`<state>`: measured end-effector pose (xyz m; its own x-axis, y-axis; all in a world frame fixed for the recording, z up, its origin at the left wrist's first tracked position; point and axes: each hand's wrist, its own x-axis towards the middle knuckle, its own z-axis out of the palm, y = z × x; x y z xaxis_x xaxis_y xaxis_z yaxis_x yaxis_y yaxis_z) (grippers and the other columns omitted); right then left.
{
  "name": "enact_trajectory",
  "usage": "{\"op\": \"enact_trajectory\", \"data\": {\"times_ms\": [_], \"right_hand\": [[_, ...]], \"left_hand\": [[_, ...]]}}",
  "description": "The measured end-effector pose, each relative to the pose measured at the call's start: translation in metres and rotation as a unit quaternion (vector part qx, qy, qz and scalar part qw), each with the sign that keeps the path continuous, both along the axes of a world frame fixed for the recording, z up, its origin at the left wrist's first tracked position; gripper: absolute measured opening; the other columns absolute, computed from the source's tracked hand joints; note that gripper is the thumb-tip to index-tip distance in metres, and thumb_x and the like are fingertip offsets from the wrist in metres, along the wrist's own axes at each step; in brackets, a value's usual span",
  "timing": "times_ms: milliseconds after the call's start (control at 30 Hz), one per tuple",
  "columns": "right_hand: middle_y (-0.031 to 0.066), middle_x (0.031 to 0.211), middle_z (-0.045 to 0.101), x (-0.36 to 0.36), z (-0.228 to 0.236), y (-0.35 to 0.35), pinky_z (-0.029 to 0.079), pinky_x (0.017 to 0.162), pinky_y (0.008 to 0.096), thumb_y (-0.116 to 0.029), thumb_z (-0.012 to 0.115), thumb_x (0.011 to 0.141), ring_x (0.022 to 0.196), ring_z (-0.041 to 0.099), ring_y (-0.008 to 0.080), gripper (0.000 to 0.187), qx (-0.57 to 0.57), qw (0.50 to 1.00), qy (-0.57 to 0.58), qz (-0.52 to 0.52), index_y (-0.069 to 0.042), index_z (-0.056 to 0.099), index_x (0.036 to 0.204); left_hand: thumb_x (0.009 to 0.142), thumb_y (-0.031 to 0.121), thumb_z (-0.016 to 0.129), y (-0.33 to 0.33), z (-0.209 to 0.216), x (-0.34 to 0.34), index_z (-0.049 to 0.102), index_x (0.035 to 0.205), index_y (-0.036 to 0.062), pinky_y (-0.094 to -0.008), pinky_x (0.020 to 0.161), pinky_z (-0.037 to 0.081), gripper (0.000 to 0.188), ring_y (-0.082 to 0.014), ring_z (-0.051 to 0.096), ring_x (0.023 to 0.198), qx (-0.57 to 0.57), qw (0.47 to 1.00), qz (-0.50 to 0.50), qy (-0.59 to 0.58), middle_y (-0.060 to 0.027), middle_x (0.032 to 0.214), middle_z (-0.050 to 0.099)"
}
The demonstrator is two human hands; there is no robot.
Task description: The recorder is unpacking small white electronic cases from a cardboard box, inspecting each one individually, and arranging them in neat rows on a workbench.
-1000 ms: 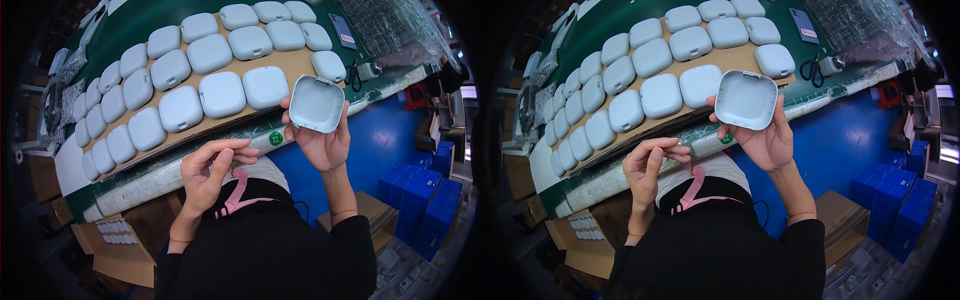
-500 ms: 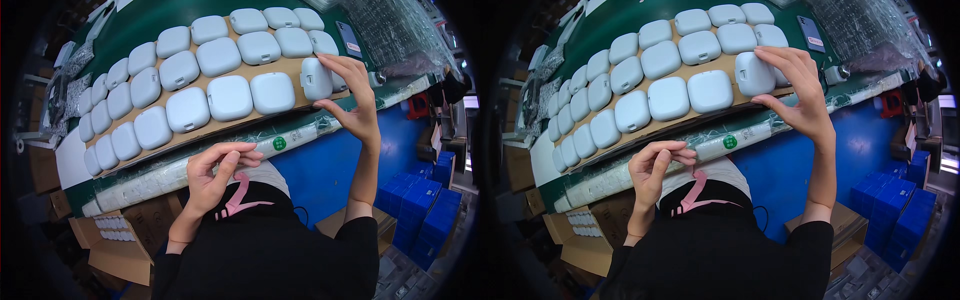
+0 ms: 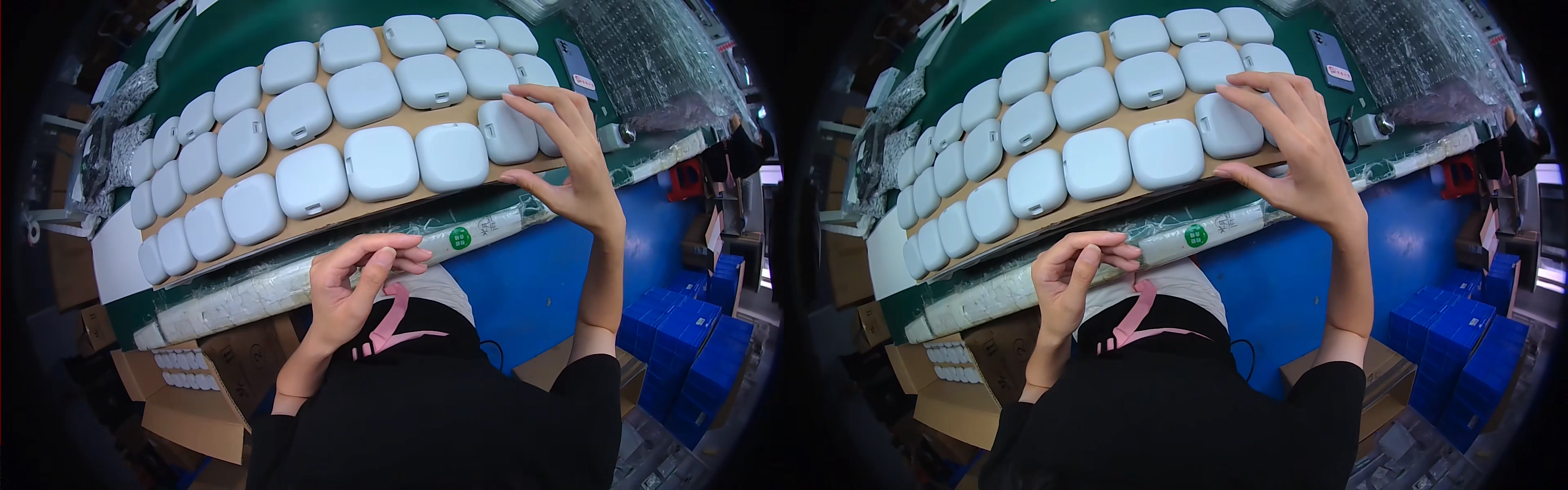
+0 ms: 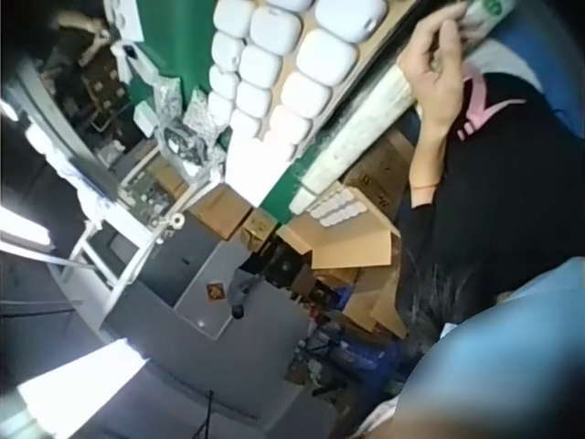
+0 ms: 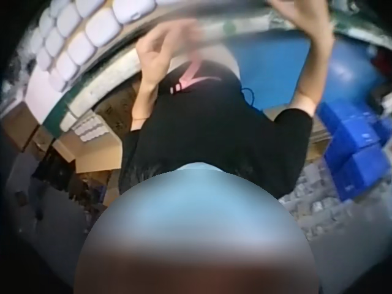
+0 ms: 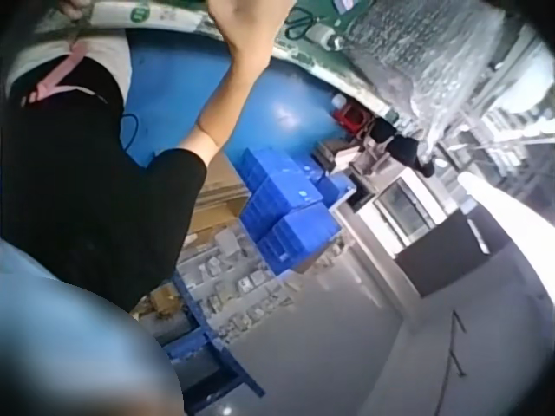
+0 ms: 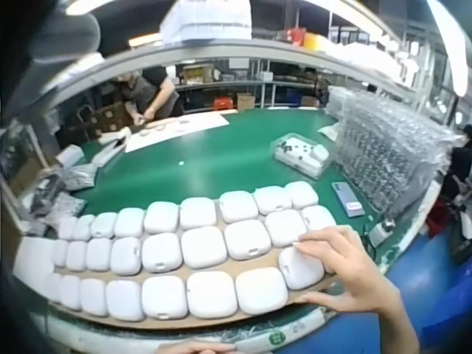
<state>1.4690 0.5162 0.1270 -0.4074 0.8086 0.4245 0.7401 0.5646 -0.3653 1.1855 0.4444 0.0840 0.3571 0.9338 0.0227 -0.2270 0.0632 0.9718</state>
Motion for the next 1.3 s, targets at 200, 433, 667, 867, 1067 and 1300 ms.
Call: {"op": "enact_trajectory", "data": {"times_ms": [200, 433, 667, 867, 1067, 1300], "right_hand": [[0.0064, 0.123, 0.062, -0.026, -0.003, -0.008, 0.032, 0.109, 0.0451, -0.025, 0.083, 0.067, 0.116, 0.049, 0.0259, 0.064, -0.009, 1.0, -0.016, 0.023, -0.009, 0.062, 0.125], [0.0054, 0.115, 0.066, -0.034, -0.008, -0.003, 0.028, 0.113, 0.0509, -0.023, 0.083, 0.065, 0.111, 0.053, 0.0244, 0.066, 0.042, 0.998, -0.026, 0.029, -0.011, 0.06, 0.126], [0.003, 0.116, 0.067, -0.041, -0.015, -0.02, 0.031, 0.113, 0.0497, -0.022, 0.08, 0.07, 0.11, 0.055, 0.0215, 0.064, 0.131, 0.99, 0.043, 0.027, -0.013, 0.058, 0.129], [0.0031, 0.121, 0.066, -0.055, -0.031, -0.054, 0.04, 0.108, 0.0462, -0.012, 0.077, 0.078, 0.109, 0.058, 0.0193, 0.055, 0.2, 0.976, 0.04, 0.076, -0.013, 0.051, 0.126], [0.0092, 0.123, 0.063, -0.06, -0.043, -0.064, 0.049, 0.096, 0.0412, -0.01, 0.078, 0.077, 0.106, 0.06, 0.0218, 0.062, 0.209, 0.969, 0.093, 0.092, -0.012, 0.044, 0.128], [0.0149, 0.123, 0.06, -0.062, -0.046, -0.065, 0.054, 0.089, 0.0374, -0.01, 0.082, 0.074, 0.103, 0.062, 0.0242, 0.073, 0.179, 0.968, 0.141, 0.104, -0.011, 0.04, 0.133]], "left_hand": [[0.098, 0.007, 0.05, 0.003, -0.001, 0.003, 0.062, 0.116, -0.0054, -0.0256, 0.079, 0.057, 0.025, -0.022, 0.07, 0.088, 0.0, 1.0, -0.008, 0.001, -0.019, 0.102, 0.071], [0.097, 0.007, 0.052, 0.004, 0.001, 0.002, 0.063, 0.117, -0.0041, -0.0286, 0.085, 0.055, 0.025, -0.022, 0.069, 0.093, -0.019, 0.999, -0.009, 0.028, -0.0171, 0.103, 0.07], [0.092, 0.006, 0.061, 0.004, 0.007, 0.014, 0.064, 0.114, -0.0027, -0.0296, 0.088, 0.054, 0.024, -0.0213, 0.067, 0.098, -0.015, 0.999, 0.025, 0.029, -0.0144, 0.106, 0.07], [0.085, 0.004, 0.069, 0.001, 0.014, 0.013, 0.063, 0.114, -0.0018, -0.0282, 0.087, 0.052, 0.03, -0.0199, 0.066, 0.096, 0.039, 0.997, 0.057, 0.029, -0.0136, 0.107, 0.069], [0.08, 0.001, 0.074, -0.001, -0.011, -0.004, 0.061, 0.116, -0.0007, -0.0272, 0.086, 0.051, 0.038, -0.0176, 0.064, 0.093, 0.124, 0.989, -0.053, 0.059, -0.0128, 0.114, 0.067], [0.084, 0.003, 0.072, -0.005, -0.018, -0.004, 0.058, 0.119, 0.0014, -0.0271, 0.086, 0.05, 0.037, -0.016, 0.062, 0.094, 0.005, 0.994, -0.054, -0.093, -0.01, 0.113, 0.064]]}}
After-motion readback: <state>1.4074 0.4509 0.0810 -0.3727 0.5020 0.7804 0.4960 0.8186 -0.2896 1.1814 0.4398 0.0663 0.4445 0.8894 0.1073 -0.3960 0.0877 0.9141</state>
